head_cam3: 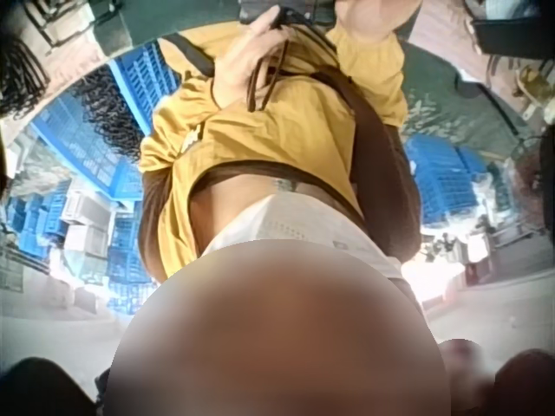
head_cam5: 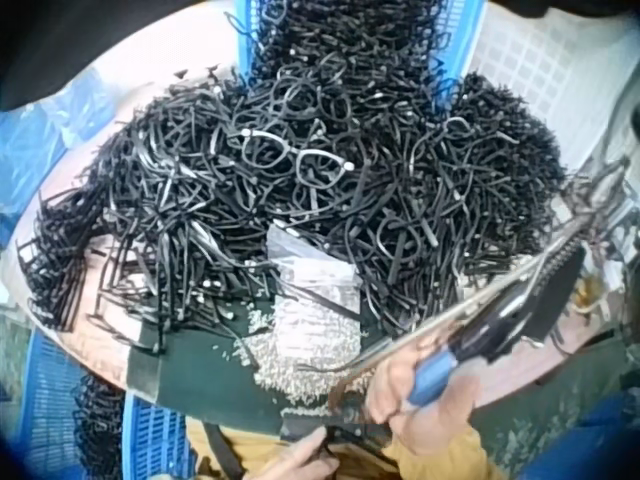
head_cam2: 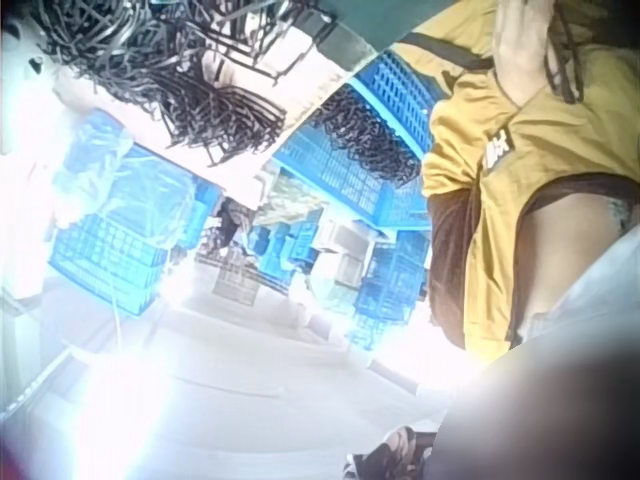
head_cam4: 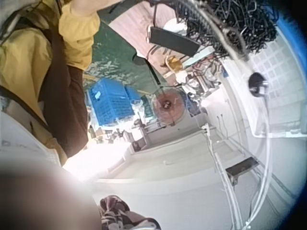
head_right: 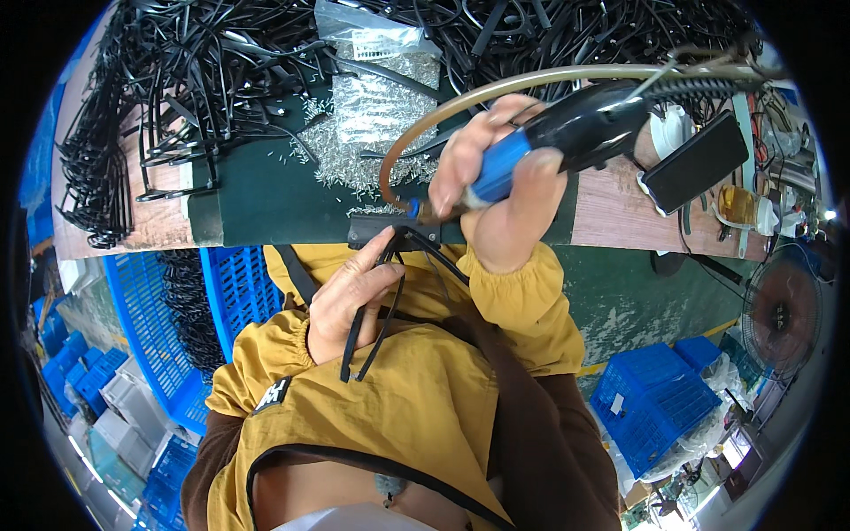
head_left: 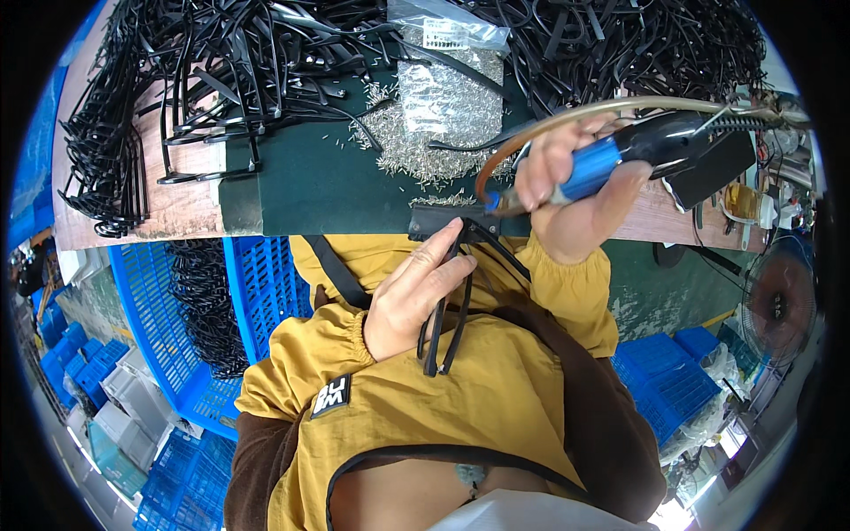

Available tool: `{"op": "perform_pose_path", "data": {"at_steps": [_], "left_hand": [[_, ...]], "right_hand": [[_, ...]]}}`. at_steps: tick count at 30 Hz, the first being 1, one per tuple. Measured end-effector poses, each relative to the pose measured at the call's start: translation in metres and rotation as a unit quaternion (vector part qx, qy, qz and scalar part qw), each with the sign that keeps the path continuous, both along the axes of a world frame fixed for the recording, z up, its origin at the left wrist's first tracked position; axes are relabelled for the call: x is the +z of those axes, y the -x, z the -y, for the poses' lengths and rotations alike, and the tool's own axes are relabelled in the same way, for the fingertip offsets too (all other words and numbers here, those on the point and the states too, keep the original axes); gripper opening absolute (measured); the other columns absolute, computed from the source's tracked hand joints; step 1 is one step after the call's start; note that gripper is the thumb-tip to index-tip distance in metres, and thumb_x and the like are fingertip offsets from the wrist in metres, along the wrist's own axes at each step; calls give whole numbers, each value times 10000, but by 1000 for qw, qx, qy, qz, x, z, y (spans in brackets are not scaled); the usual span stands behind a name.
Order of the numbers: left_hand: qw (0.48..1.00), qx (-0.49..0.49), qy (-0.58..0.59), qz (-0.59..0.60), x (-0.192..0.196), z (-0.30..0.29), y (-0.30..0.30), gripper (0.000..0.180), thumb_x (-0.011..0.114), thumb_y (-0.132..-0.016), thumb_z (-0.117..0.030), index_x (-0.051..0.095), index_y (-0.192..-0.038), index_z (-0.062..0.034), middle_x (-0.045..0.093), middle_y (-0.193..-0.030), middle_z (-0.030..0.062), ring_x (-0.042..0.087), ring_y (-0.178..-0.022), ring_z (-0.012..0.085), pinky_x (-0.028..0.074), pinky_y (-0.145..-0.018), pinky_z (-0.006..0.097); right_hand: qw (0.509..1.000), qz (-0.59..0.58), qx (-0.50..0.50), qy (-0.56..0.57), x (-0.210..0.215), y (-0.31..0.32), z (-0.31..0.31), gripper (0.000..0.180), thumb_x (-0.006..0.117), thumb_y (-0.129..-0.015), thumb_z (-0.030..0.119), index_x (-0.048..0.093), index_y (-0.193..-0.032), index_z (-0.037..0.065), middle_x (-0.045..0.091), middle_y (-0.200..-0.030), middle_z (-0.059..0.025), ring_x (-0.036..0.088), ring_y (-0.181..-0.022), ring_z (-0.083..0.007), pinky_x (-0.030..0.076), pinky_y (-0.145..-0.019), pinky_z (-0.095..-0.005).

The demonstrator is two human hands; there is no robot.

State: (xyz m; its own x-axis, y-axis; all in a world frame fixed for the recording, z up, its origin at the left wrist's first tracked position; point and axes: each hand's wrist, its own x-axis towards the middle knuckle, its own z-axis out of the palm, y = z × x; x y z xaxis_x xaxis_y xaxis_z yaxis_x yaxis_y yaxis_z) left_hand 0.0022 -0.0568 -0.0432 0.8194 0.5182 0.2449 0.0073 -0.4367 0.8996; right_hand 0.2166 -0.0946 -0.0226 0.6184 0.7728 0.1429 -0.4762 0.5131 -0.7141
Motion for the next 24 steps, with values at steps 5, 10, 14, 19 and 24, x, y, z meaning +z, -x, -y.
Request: {"op": "perform_pose_path", "data": {"at_steps": [5, 10, 14, 19, 24], "left_hand": [[1000, -7, 10, -11, 0, 0, 2, 346, 643, -801, 74, 654, -1143, 20, 540, -1379, 313, 622, -1195, 432, 561, -951, 411], [1000, 5, -7, 0, -4, 1, 0, 328, 648, -792, 66, 661, -1118, 31, 559, -1350, 326, 641, -1166, 429, 567, -938, 405], [999, 27, 4, 30, -6, 4, -5, 318, 654, -776, 73, 671, -1091, 35, 581, -1314, 339, 662, -1132, 425, 572, -915, 387], [999, 23, -2, 37, -4, 0, -4, 318, 638, -777, 98, 668, -1087, 37, 579, -1315, 344, 659, -1133, 432, 567, -907, 385], [1000, -4, 2, 17, -4, -1, 1, 341, 628, -785, 104, 647, -1120, 39, 556, -1347, 345, 646, -1157, 428, 559, -928, 398]], "right_hand": [[998, -64, 17, 8, 1, 11, 6, 645, 643, -889, 649, 492, -1172, 89, 551, -729, -68, 540, -551, -148, 444, -469, -271], [999, -7, 28, 37, 4, 10, -3, 452, 725, -886, 459, 527, -1109, 119, 535, -700, -38, 518, -518, -128, 401, -447, -245], [999, -9, 42, 24, 8, 10, -10, 324, 755, -922, 253, 475, -938, 93, 523, -667, -49, 498, -490, -127, 378, -411, -242], [997, -38, 71, 9, 3, 4, -10, 293, 712, -953, 274, 484, -957, 89, 520, -671, -35, 501, -498, -117, 369, -408, -246], [998, -32, -51, -31, -6, -4, -12, 219, 599, -1004, 323, 561, -1137, 153, 523, -716, -1, 510, -530, -118, 403, -442, -243]]}}
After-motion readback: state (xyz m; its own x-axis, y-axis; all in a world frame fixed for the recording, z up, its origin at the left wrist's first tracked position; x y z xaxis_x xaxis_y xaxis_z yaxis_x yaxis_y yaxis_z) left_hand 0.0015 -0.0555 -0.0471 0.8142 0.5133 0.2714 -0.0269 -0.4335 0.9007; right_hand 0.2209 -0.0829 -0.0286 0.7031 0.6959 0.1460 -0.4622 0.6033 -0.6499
